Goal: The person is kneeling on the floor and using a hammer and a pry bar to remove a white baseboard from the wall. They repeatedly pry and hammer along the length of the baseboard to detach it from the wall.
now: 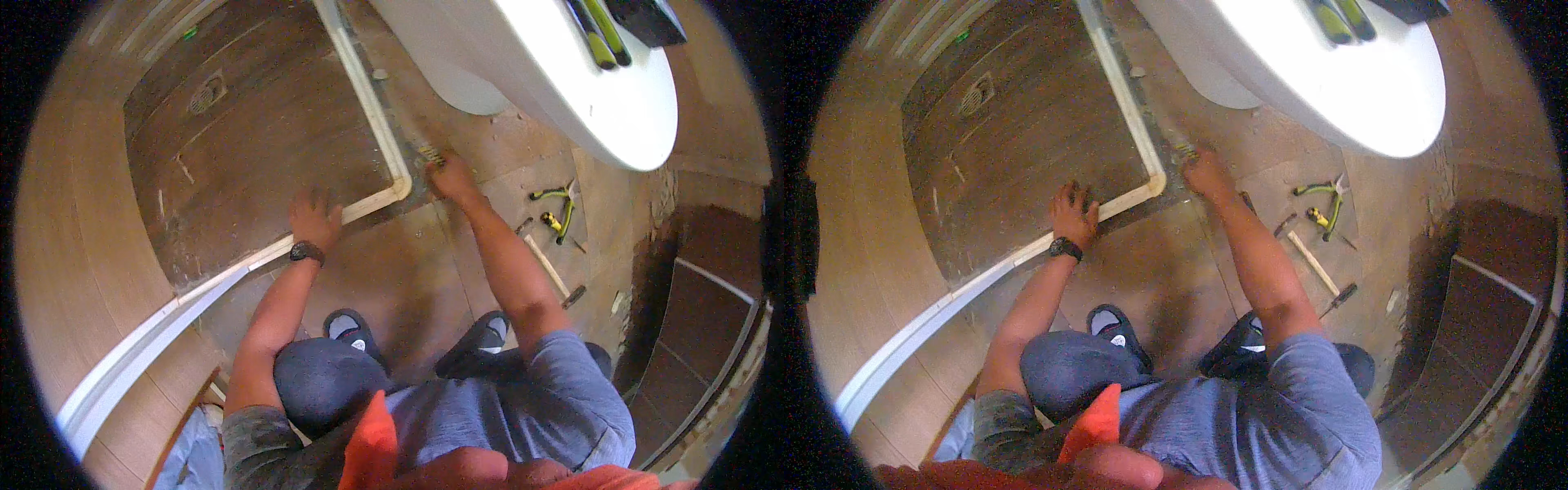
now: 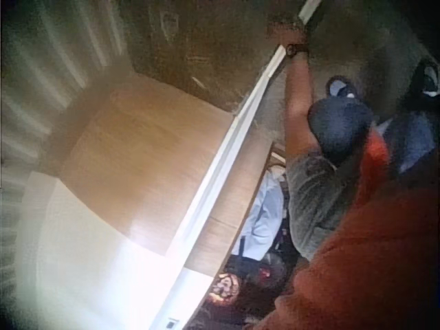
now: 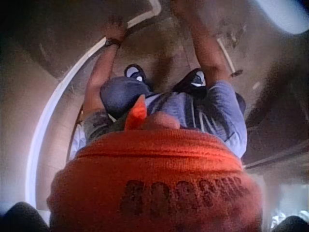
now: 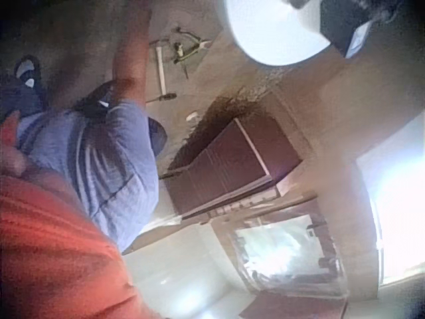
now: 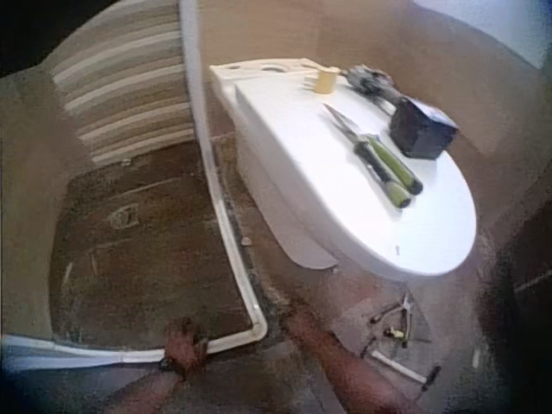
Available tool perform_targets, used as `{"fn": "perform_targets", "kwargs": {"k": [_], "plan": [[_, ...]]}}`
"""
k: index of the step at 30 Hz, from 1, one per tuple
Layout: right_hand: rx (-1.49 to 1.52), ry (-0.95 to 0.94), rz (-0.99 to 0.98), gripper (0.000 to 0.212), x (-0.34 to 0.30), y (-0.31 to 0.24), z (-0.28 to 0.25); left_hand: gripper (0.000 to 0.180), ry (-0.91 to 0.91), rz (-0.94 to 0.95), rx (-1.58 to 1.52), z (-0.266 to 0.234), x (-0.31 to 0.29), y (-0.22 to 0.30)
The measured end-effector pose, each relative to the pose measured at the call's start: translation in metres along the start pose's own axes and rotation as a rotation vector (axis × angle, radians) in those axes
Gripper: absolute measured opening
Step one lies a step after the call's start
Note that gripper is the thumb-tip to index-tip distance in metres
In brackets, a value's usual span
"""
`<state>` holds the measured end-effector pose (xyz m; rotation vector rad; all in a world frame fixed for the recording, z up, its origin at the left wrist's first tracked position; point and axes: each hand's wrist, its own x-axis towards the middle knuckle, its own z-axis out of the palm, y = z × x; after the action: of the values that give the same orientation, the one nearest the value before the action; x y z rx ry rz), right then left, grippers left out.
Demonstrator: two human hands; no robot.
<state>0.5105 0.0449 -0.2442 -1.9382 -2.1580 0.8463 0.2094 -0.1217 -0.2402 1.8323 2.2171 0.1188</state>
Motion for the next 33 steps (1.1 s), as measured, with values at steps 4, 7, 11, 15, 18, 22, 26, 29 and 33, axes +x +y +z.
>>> {"fn": "perform_targets", "kwargs": {"k": [4,7,11,15,18,22,26,29,33], "plan": [[0.044,0.139,0.115,0.041,-0.027,-0.023,-0.002,0.054,-0.016,-0.043,0.001,-0.008,-0.008,-0.003],[0.003,0.239,0.049,0.043,-0.013,0.031,0.028,0.058,-0.006,-0.017,-0.027,-0.003,0.000,0.002],[-0.042,0.114,0.182,0.044,-0.024,0.005,-0.019,0.061,-0.020,-0.061,-0.045,-0.008,-0.012,-0.005],[0.117,0.034,-0.065,0.039,-0.037,-0.048,-0.052,0.062,-0.009,-0.056,-0.081,-0.014,-0.010,-0.003],[0.000,-0.012,-0.378,0.039,-0.017,-0.080,-0.055,0.063,0.039,-0.050,-0.117,-0.008,-0.010,-0.006],[-0.309,-0.112,-0.499,0.035,0.006,-0.144,-0.048,0.063,0.042,-0.050,-0.144,-0.003,-0.009,-0.008],[-0.587,-0.236,-0.359,0.031,0.026,-0.192,-0.034,0.063,0.025,-0.038,-0.150,-0.004,-0.010,-0.011],[-0.699,-0.180,-0.484,0.026,0.051,-0.199,-0.015,0.065,0.017,-0.036,-0.160,-0.002,-0.010,-0.011],[-0.713,-0.145,-0.455,0.027,0.062,-0.199,0.004,0.069,0.030,-0.019,-0.173,-0.001,-0.010,-0.013]]}}
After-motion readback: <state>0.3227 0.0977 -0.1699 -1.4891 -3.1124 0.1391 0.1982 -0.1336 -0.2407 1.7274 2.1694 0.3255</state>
